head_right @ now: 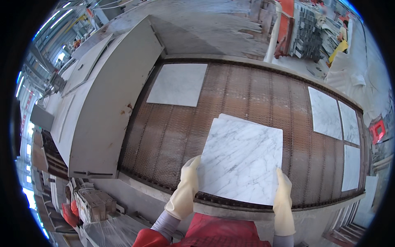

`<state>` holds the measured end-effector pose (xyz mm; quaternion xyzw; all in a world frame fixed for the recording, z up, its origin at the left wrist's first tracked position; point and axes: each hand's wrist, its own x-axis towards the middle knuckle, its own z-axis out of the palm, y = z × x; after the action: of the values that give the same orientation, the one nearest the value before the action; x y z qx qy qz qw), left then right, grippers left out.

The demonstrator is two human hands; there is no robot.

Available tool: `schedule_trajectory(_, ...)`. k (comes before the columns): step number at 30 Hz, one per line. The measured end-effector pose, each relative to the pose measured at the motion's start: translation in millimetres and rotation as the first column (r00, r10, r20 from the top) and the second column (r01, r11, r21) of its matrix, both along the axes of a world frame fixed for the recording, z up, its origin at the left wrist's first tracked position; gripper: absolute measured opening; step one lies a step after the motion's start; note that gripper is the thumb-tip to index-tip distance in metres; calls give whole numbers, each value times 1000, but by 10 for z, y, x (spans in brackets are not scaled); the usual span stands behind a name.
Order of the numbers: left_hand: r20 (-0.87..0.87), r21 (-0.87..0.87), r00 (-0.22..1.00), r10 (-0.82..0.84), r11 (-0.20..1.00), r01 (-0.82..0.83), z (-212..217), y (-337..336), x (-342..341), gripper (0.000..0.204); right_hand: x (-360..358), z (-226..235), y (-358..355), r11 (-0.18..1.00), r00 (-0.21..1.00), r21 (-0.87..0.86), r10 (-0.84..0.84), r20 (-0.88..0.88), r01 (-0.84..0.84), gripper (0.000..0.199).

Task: The person picks up white marble tiles from a stack and places them one by one onto a moving conveyor belt. The tiles are arranged in a grid pattern on the belt as it moves forward.

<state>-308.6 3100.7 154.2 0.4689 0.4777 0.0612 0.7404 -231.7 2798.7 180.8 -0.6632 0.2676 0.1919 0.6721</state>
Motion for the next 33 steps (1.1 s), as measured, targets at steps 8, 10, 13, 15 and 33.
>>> schedule_trajectory(8, -81, 309, 979, 189, 938, -156, 175, 1221, -503, 46, -294, 250, 1321, 974, 955, -14, 219, -200, -227, 57)
schedule_trajectory(10, -19, 394, 955, 296, 880, -265, 58, 1639, -606, 41, -359, 10, 1627, 935, 926, 138, 347, -151, -328, 57)
schedule_trajectory(13, -124, 554, 957, 262, 818, -153, -16, 2341, -711, 36, -430, -129, 2142, 865, 866, 291, 469, -172, -410, 58)
schedule_trajectory(15, -74, 564, 961, 268, 806, -181, -90, 2662, -759, 37, -413, 3, 2478, 834, 827, 282, 532, -182, -474, 61)
schedule_trajectory(33, -11, 824, 996, 86, 565, -39, -206, 2503, -842, 31, -407, -677, 3179, 820, 810, -5, 565, -156, -572, 63)
